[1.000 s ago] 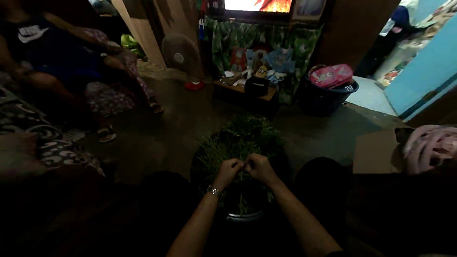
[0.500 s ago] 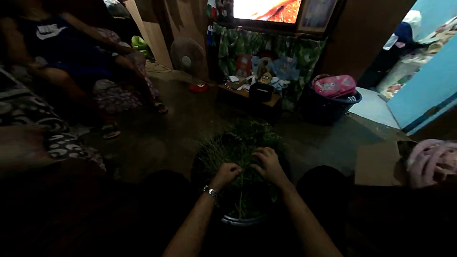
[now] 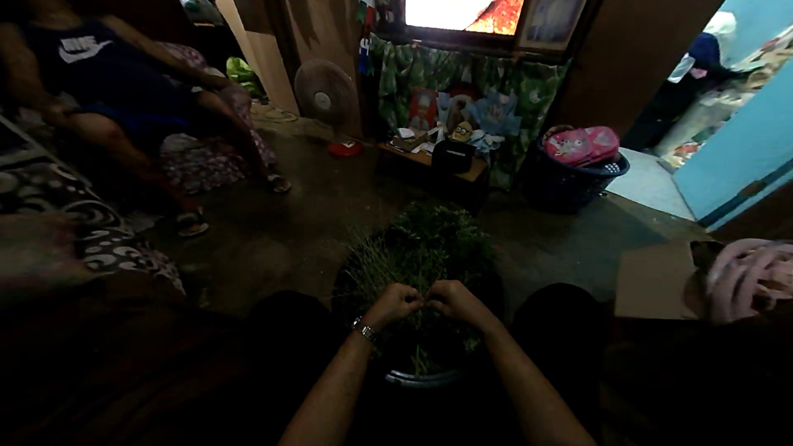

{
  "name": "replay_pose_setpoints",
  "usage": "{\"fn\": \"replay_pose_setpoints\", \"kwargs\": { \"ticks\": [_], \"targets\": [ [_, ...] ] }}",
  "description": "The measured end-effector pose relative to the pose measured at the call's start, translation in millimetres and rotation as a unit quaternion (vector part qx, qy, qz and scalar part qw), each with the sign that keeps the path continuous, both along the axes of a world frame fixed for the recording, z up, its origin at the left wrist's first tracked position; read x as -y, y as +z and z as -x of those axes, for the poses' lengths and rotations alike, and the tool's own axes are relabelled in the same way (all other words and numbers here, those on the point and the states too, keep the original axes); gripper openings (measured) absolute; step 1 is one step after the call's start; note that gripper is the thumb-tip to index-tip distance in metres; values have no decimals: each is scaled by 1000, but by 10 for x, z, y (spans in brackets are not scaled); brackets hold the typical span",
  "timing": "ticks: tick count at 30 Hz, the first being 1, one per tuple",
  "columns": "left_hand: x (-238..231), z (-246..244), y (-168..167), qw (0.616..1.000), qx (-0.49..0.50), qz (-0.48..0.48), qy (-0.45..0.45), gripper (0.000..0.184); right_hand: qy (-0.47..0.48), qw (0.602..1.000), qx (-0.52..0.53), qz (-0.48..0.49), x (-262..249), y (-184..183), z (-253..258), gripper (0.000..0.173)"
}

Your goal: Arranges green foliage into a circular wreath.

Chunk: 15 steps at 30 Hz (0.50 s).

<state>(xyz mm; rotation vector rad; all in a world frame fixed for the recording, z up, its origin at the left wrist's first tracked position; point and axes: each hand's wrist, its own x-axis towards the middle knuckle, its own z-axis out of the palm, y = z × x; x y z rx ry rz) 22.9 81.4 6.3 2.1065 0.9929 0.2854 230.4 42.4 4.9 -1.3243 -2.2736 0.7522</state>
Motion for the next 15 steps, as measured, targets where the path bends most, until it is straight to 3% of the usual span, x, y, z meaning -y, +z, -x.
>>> {"fn": "replay_pose_setpoints", "kwargs": {
  "ticks": [12, 15],
  "targets": [
    [-13, 42, 41, 999, 2, -18, -39, 23, -28, 995, -63, 67, 9, -25, 35, 26],
    [-10, 50, 73, 1000, 8, -15, -24, 24, -60, 994, -80, 47, 52, -19, 114, 23]
  ]
}}
